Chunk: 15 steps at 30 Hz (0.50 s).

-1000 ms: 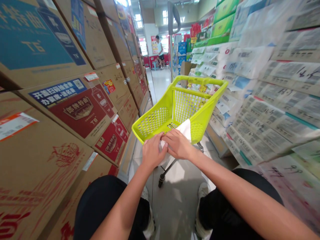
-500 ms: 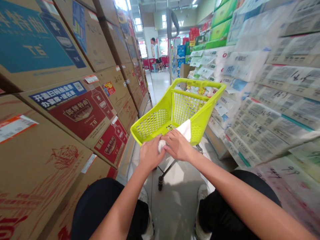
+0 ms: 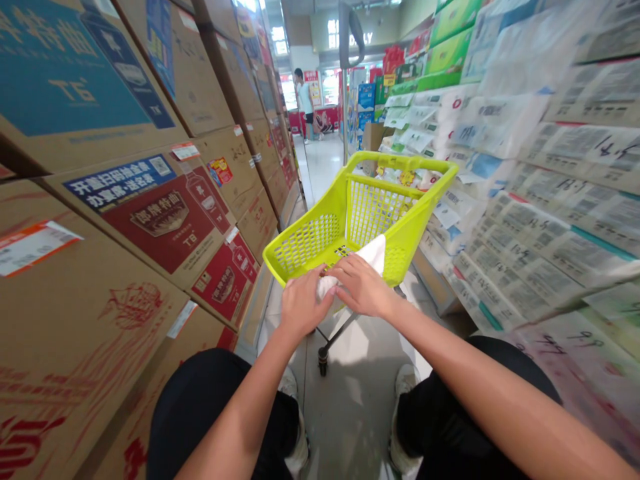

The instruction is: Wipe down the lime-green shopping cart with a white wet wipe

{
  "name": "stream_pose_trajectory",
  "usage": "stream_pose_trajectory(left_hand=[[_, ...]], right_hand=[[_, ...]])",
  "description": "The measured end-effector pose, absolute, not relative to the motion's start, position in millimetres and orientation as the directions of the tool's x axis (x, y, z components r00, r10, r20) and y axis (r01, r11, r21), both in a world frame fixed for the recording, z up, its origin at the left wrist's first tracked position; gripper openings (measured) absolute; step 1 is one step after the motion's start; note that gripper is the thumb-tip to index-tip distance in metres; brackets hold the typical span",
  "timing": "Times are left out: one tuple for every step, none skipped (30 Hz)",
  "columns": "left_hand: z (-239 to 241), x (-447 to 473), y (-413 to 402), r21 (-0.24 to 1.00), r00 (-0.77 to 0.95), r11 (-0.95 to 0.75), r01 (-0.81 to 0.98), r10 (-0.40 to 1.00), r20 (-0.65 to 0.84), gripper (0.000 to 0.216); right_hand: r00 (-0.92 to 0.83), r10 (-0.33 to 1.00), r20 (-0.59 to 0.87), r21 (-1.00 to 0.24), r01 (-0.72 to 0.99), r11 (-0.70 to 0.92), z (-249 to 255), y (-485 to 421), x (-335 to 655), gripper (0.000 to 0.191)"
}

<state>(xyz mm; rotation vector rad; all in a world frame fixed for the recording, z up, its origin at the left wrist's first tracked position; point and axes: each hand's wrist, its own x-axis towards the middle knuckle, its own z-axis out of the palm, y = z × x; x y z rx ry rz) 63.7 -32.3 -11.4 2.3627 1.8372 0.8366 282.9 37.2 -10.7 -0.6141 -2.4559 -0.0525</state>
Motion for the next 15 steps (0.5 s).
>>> stream_pose_trajectory(left_hand=[[-11.1,62.1,-32.5,0.338,0.157,-0.295,0.894,0.911,0.381,0.054],[-10.5,61.0,-32.8,0.333,0.159,-0.292,0.897,0.915,0.371,0.053],[-9.8,60.5,-33.1,0.33,0.164,-0.291,0.898,0.918,0.362,0.051],[-9.1,60.7,-33.4,0.331,0.169,-0.292,0.897,0.92,0.354,0.05],[-8.5,61.7,-33.7,0.335,0.174,-0.296,0.894,0.921,0.35,0.048],[-8.2,63.2,-33.9,0.343,0.177,-0.302,0.889,0.919,0.351,0.047],[-8.2,65.1,-33.9,0.352,0.177,-0.308,0.884,0.916,0.359,0.048],[-8.4,67.1,-33.8,0.359,0.174,-0.314,0.879,0.912,0.372,0.049],[-8.9,68.7,-33.5,0.364,0.17,-0.318,0.876,0.907,0.384,0.05],[-9.6,69.9,-33.2,0.366,0.165,-0.319,0.874,0.904,0.395,0.052],[-10.2,70.2,-32.9,0.366,0.16,-0.319,0.874,0.901,0.404,0.052],[-10.6,69.7,-32.7,0.364,0.156,-0.317,0.876,0.899,0.408,0.052],[-10.8,68.3,-32.6,0.362,0.153,-0.315,0.877,0.899,0.41,0.051],[-10.6,66.3,-32.5,0.36,0.155,-0.315,0.878,0.899,0.409,0.051],[-10.2,63.8,-32.6,0.357,0.164,-0.32,0.878,0.9,0.404,0.05]], right_hand=[[-0.714,0.425,0.556,-0.097,0.452,0.887,-7.8,42.7,288.2,0.04],[-0.702,0.455,0.548,-0.084,0.494,0.865,-4.1,52.3,297.7,0.041],[-0.673,0.496,0.548,-0.067,0.556,0.829,-0.4,64.4,309.9,0.044],[-0.626,0.554,0.549,-0.05,0.637,0.769,3.0,77.0,322.8,0.047],[-0.577,0.595,0.559,-0.043,0.696,0.716,5.5,87.9,334.1,0.047],[-0.526,0.624,0.578,-0.047,0.742,0.669,6.6,95.3,341.9,0.047],[-0.484,0.64,0.596,-0.06,0.769,0.637,6.1,98.0,344.8,0.046],[-0.461,0.641,0.613,-0.077,0.773,0.629,4.0,95.4,342.3,0.046],[-0.462,0.63,0.624,-0.091,0.758,0.646,0.5,88.0,334.7,0.045],[-0.486,0.609,0.627,-0.103,0.723,0.683,-3.7,77.0,323.2,0.044],[-0.535,0.574,0.62,-0.108,0.666,0.738,-8.0,64.2,309.5,0.043],[-0.595,0.525,0.609,-0.113,0.591,0.799,-11.5,51.7,295.8,0.041],[-0.643,0.477,0.599,-0.123,0.515,0.848,-13.7,41.6,284.4,0.039],[-0.686,0.433,0.585,-0.131,0.447,0.885,-14.1,35.8,277.2,0.039],[-0.714,0.405,0.571,-0.143,0.399,0.906,-12.7,35.1,275.4,0.039]])
